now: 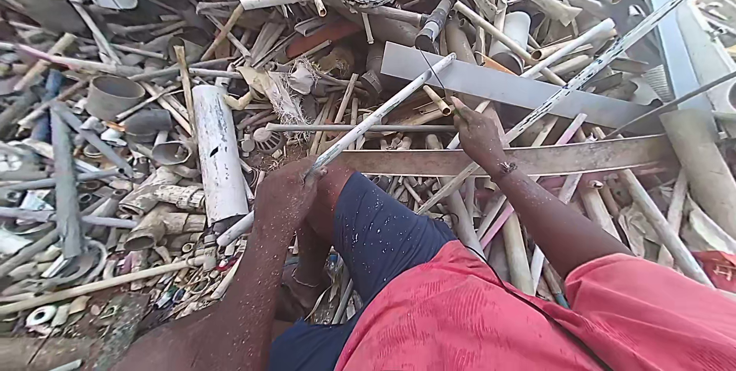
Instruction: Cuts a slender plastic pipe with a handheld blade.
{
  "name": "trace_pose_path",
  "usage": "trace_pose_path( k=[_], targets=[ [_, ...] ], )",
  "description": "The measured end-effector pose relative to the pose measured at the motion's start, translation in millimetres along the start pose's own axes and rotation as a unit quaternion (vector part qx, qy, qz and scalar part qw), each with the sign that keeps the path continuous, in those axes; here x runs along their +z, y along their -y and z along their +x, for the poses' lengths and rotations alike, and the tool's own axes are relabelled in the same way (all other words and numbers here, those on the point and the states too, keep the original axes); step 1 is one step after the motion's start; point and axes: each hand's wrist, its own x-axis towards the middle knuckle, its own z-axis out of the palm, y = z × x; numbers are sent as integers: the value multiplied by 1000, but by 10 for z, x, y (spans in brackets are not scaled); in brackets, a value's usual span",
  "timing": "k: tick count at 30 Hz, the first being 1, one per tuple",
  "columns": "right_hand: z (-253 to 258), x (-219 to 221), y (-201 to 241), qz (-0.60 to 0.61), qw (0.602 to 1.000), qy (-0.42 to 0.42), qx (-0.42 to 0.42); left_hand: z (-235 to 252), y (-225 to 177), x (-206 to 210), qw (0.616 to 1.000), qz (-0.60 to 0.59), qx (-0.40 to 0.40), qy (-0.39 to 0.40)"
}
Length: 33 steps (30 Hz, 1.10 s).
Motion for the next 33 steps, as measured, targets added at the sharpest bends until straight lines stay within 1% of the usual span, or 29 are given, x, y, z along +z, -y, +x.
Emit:
trace_pose_path(
  k=[2,4,5,7,8,9,12,13,16,17,18,19,21,22,23,25,27,29,30,32,33],
  targets=[
    [-33,52,134,-13,999,39,-27,75,-89,85,999,24,26,7],
    [66,82,154,-38,997,54,-39,152,-124,138,999,35,32,6],
    [174,79,98,-51,997,52,-17,182,-134,153,999,36,33,7],
    [411,17,-42,-62,995,45,65,224,-154,152,999,38,32,11],
    [478,-38,-76,-65,993,48,86,233,-162,136,999,39,29,14],
    [507,-83,-58,-61,994,51,76,249,-155,118,999,40,26,13],
    [353,-80,62,-78,992,96,-27,251,-150,139,999,38,29,8],
    [357,-57,66,-91,991,93,-34,258,-159,148,999,40,32,3],
    [537,-58,-104,-94,992,59,54,238,-259,138,999,38,2,30],
    [568,-74,-118,-84,993,55,63,236,-257,136,999,37,8,27],
    [544,-80,-68,-70,995,59,49,239,-235,129,999,37,15,23],
    [444,-59,9,-58,996,72,13,235,-206,128,999,37,21,25],
    [186,39,117,-49,991,86,-85,230,-193,138,999,33,27,34],
    [120,62,151,-49,990,81,-109,237,-204,136,999,25,28,35],
    [120,68,132,-46,990,71,-114,231,-230,139,999,15,31,38],
    [259,85,12,-41,994,65,-77,219,-318,166,998,5,50,45],
    [338,120,3,-42,996,68,-32,216,-446,162,997,6,40,71],
    [273,80,110,-28,997,70,-27,219,-503,136,997,2,30,76],
    [217,51,142,-24,997,68,-39,221,-486,119,997,0,26,76],
    [195,7,129,-38,996,62,-52,217,-398,100,996,8,6,85],
    [247,-3,69,-49,996,63,-38,206,-371,107,996,13,3,87]
  ],
)
